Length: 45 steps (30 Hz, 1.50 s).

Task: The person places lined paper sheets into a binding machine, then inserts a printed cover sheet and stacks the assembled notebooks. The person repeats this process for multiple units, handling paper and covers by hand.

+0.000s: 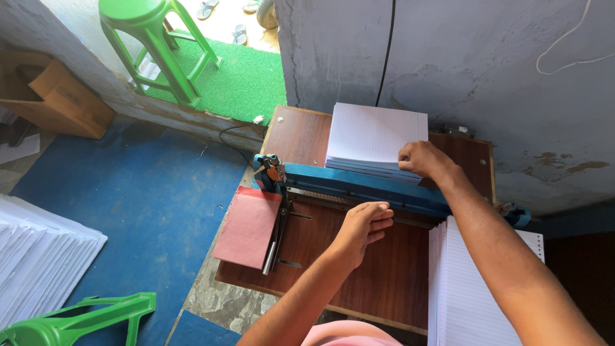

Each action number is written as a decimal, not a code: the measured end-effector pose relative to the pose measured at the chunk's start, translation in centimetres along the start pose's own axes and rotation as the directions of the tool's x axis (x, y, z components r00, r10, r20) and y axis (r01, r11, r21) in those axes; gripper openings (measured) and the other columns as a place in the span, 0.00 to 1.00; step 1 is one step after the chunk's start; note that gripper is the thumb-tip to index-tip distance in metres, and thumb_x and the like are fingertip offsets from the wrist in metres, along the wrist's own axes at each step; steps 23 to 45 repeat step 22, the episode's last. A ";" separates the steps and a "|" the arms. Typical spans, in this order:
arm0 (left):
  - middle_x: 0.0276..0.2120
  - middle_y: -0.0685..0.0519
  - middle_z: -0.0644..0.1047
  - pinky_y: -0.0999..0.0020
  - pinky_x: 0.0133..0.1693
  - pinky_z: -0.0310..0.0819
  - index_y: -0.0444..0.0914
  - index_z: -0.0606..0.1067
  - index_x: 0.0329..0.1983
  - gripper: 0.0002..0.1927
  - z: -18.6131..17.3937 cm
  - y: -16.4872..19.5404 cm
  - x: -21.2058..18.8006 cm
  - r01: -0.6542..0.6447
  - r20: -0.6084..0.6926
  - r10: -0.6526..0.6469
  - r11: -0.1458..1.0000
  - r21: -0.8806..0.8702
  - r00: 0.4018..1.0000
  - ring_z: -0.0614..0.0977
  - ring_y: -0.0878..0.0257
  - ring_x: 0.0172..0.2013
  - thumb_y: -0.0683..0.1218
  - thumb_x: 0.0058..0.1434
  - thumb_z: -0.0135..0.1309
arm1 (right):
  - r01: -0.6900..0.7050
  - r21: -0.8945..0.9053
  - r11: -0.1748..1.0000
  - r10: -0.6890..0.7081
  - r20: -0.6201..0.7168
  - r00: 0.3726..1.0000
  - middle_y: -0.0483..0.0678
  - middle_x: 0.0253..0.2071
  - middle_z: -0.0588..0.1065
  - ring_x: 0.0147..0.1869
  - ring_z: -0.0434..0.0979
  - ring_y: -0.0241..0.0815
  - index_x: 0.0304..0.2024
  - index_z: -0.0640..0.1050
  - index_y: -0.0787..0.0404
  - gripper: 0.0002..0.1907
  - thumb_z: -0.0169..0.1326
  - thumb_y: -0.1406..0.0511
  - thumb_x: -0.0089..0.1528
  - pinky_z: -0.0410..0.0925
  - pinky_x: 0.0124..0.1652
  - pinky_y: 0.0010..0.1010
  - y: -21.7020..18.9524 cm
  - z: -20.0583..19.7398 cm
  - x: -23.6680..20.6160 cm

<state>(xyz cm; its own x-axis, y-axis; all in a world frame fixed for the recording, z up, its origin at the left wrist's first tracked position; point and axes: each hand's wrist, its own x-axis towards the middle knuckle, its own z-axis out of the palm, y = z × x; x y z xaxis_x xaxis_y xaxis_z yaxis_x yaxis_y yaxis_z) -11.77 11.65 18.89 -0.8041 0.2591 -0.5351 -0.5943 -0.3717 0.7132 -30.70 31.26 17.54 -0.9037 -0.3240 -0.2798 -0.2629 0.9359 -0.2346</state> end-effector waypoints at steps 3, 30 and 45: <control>0.50 0.47 0.78 0.52 0.58 0.70 0.38 0.74 0.53 0.22 0.0 1.3 1.5 0.013 0.062 -0.009 0.997 -0.073 0.998 0.78 0.54 0.55 0.54 0.61 0.53 | 0.030 0.030 0.999 -0.028 -0.057 0.998 0.52 0.41 0.83 0.46 0.84 0.48 0.40 0.85 0.57 0.11 0.63 0.60 0.57 0.75 0.49 0.40 0.1 0.2 0.0; 0.64 0.34 0.71 0.46 0.62 0.67 0.27 0.68 0.63 0.31 -2.2 8.0 19.7 -0.118 -0.509 -0.136 0.893 -0.435 0.850 0.74 0.42 0.64 0.45 0.57 0.50 | -0.009 0.183 0.983 0.037 -0.149 0.988 0.52 0.39 0.84 0.43 0.85 0.50 0.39 0.85 0.55 0.12 0.60 0.61 0.55 0.76 0.47 0.39 1.3 1.0 0.6; 0.64 0.34 0.71 0.46 0.62 0.67 0.27 0.68 0.63 0.31 -2.2 8.0 19.7 -0.118 -0.509 -0.136 0.893 -0.435 0.850 0.74 0.42 0.64 0.45 0.57 0.50 | -0.009 0.183 0.983 0.037 -0.149 0.988 0.52 0.39 0.84 0.43 0.85 0.50 0.39 0.85 0.55 0.12 0.60 0.61 0.55 0.76 0.47 0.39 1.3 1.0 0.6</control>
